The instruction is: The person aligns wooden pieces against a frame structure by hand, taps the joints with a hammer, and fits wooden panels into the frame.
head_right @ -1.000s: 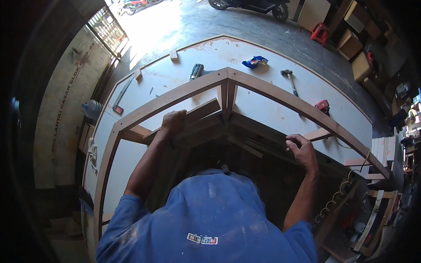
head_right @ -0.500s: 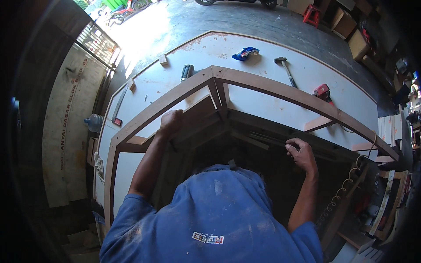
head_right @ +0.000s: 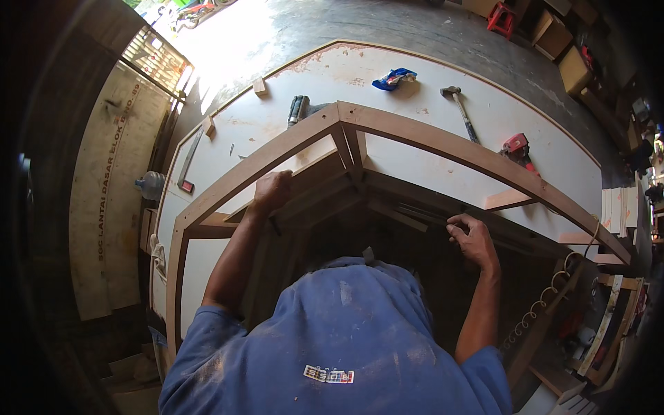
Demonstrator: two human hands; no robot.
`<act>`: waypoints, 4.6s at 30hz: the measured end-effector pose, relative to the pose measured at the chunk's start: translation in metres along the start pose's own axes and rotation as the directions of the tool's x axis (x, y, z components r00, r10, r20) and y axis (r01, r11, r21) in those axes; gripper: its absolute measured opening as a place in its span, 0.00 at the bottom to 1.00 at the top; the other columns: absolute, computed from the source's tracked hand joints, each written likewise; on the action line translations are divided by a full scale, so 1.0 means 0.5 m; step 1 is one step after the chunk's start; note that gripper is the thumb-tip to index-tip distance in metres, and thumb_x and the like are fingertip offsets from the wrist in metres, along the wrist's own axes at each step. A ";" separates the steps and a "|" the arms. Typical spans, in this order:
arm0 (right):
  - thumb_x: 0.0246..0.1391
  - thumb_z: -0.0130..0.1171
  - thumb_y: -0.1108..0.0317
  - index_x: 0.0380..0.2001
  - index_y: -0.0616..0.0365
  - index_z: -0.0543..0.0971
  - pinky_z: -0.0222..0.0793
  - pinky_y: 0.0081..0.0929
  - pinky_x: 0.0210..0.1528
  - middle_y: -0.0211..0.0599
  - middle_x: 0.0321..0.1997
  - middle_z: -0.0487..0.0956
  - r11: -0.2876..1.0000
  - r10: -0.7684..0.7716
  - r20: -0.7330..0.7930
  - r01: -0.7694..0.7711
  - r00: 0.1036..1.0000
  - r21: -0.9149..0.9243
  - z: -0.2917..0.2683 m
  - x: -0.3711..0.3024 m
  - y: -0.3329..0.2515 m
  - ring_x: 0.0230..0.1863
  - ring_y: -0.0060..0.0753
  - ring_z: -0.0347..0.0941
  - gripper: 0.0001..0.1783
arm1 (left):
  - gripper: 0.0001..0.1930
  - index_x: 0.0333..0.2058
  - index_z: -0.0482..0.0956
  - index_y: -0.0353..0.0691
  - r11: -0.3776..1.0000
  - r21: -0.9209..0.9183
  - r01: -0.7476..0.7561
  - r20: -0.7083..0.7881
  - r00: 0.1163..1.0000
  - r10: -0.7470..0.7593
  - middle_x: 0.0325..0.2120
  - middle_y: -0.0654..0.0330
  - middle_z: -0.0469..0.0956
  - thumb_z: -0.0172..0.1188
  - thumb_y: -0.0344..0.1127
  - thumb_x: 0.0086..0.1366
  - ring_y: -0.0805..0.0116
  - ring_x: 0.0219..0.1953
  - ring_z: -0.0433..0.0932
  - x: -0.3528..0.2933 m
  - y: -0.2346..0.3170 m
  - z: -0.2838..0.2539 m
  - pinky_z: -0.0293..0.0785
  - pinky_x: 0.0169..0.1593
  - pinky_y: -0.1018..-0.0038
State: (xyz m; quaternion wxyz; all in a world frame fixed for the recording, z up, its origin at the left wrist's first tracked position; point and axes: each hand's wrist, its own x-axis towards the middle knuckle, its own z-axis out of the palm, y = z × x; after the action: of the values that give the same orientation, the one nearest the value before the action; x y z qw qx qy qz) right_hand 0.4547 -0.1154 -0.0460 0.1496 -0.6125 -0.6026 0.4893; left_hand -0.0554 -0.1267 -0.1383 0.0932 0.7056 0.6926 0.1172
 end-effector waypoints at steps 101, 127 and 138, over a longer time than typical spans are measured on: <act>0.64 0.57 0.60 0.54 0.64 0.71 0.82 0.38 0.43 0.56 0.48 0.79 0.681 0.309 0.415 -0.503 0.856 0.532 0.321 0.135 0.197 0.44 0.47 0.81 0.22 | 0.16 0.47 0.81 0.44 0.964 -0.006 0.264 0.275 0.928 -0.253 0.42 0.49 0.83 0.54 0.37 0.62 0.49 0.47 0.81 -0.006 -0.001 -0.023 0.77 0.49 0.56; 0.64 0.58 0.60 0.54 0.63 0.72 0.82 0.41 0.44 0.56 0.47 0.79 0.718 0.328 0.379 -0.489 0.865 0.495 0.330 0.166 0.212 0.43 0.49 0.81 0.22 | 0.16 0.47 0.83 0.43 0.985 -0.016 0.171 0.157 0.974 -0.166 0.38 0.46 0.83 0.55 0.37 0.62 0.45 0.42 0.82 -0.003 -0.004 -0.021 0.78 0.46 0.54; 0.62 0.60 0.59 0.51 0.64 0.74 0.82 0.38 0.40 0.52 0.42 0.82 0.720 0.342 0.366 -0.492 0.866 0.490 0.344 0.174 0.216 0.38 0.45 0.83 0.21 | 0.17 0.47 0.83 0.42 0.991 -0.028 0.135 0.104 0.986 -0.131 0.36 0.46 0.83 0.58 0.36 0.60 0.46 0.40 0.83 -0.004 -0.011 -0.011 0.79 0.43 0.55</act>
State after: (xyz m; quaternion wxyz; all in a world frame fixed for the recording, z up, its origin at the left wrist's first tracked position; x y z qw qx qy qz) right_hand 0.3667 -0.1331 -0.2482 0.1332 -0.5935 -0.2877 0.7398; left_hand -0.0622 -0.1287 -0.1347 0.1484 0.6612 0.7303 0.0867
